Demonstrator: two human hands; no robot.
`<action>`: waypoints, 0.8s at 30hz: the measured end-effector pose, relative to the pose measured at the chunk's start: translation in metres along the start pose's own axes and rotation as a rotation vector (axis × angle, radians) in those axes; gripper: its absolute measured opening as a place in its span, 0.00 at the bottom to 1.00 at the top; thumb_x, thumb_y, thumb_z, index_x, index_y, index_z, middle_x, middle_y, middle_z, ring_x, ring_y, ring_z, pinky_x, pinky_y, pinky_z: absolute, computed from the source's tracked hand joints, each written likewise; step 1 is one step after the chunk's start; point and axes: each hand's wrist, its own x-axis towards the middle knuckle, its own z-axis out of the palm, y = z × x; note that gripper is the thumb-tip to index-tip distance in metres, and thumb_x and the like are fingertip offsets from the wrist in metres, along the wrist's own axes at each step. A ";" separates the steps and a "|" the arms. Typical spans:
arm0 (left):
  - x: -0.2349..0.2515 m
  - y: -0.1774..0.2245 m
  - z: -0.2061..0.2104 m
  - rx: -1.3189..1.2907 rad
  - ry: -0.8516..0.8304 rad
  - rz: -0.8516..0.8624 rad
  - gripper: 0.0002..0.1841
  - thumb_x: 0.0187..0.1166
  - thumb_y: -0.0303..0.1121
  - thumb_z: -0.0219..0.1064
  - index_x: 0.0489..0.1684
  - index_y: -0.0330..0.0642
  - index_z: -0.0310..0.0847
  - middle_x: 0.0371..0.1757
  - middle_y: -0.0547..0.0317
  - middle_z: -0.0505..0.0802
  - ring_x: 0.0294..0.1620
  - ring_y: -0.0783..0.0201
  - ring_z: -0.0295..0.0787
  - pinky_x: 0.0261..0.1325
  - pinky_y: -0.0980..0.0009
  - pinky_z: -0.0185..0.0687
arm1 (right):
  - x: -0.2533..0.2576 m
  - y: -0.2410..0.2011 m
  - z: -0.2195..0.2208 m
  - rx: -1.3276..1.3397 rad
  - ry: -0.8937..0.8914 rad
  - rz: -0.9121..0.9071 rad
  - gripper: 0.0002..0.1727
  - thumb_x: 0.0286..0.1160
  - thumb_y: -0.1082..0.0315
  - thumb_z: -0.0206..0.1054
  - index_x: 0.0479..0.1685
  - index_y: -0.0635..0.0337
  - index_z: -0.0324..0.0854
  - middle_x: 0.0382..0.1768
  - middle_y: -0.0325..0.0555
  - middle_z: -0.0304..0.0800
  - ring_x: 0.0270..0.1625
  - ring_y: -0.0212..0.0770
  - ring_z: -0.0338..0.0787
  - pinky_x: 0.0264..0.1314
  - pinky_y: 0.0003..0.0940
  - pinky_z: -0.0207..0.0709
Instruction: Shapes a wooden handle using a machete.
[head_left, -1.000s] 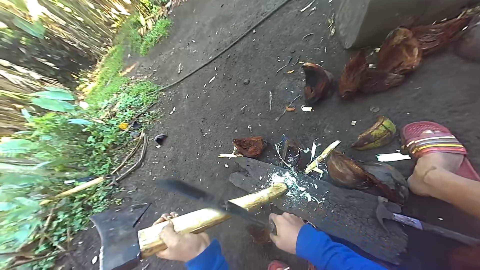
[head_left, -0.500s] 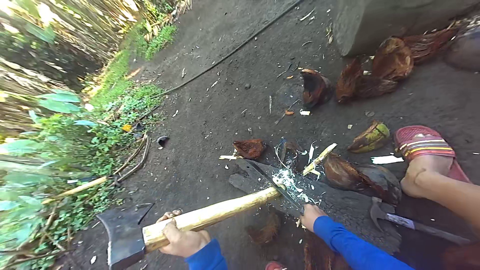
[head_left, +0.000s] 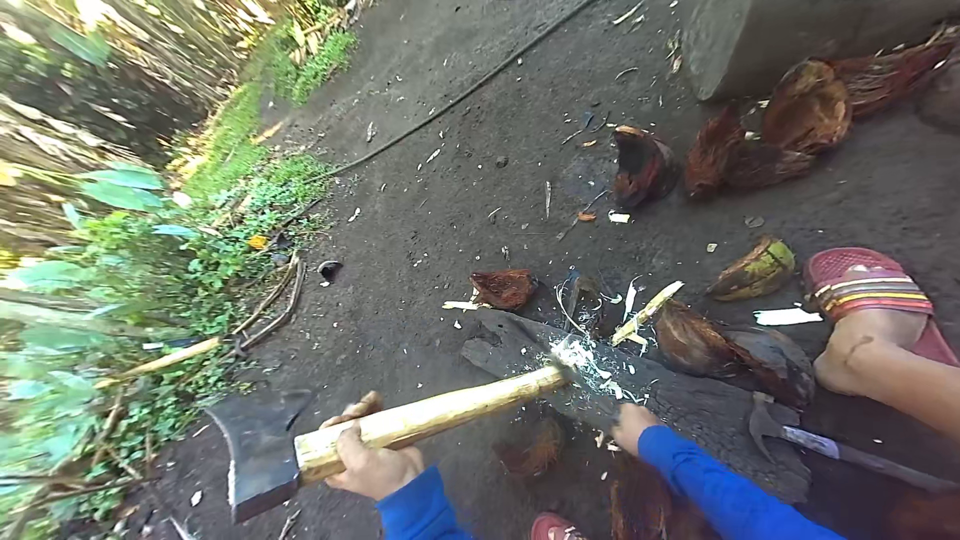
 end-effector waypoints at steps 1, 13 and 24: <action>0.002 -0.002 -0.002 -0.013 0.012 -0.008 0.12 0.81 0.23 0.41 0.50 0.40 0.69 0.32 0.62 0.90 0.35 0.62 0.94 0.45 0.63 0.93 | 0.009 0.007 -0.004 -0.004 -0.009 0.048 0.27 0.74 0.54 0.68 0.64 0.66 0.84 0.65 0.63 0.89 0.72 0.61 0.87 0.74 0.64 0.78; -0.009 0.004 0.009 -0.045 -0.002 0.007 0.11 0.79 0.21 0.41 0.48 0.42 0.67 0.26 0.67 0.83 0.25 0.68 0.86 0.32 0.69 0.90 | -0.036 -0.028 0.003 0.014 0.006 -0.133 0.26 0.74 0.54 0.67 0.65 0.62 0.84 0.57 0.61 0.92 0.65 0.60 0.91 0.68 0.64 0.80; -0.001 -0.002 0.002 -0.035 0.028 -0.021 0.11 0.81 0.22 0.40 0.47 0.43 0.68 0.25 0.67 0.84 0.24 0.68 0.87 0.31 0.70 0.90 | 0.022 0.040 -0.009 -0.017 0.015 0.091 0.26 0.74 0.56 0.69 0.66 0.65 0.84 0.65 0.64 0.88 0.72 0.61 0.86 0.74 0.65 0.77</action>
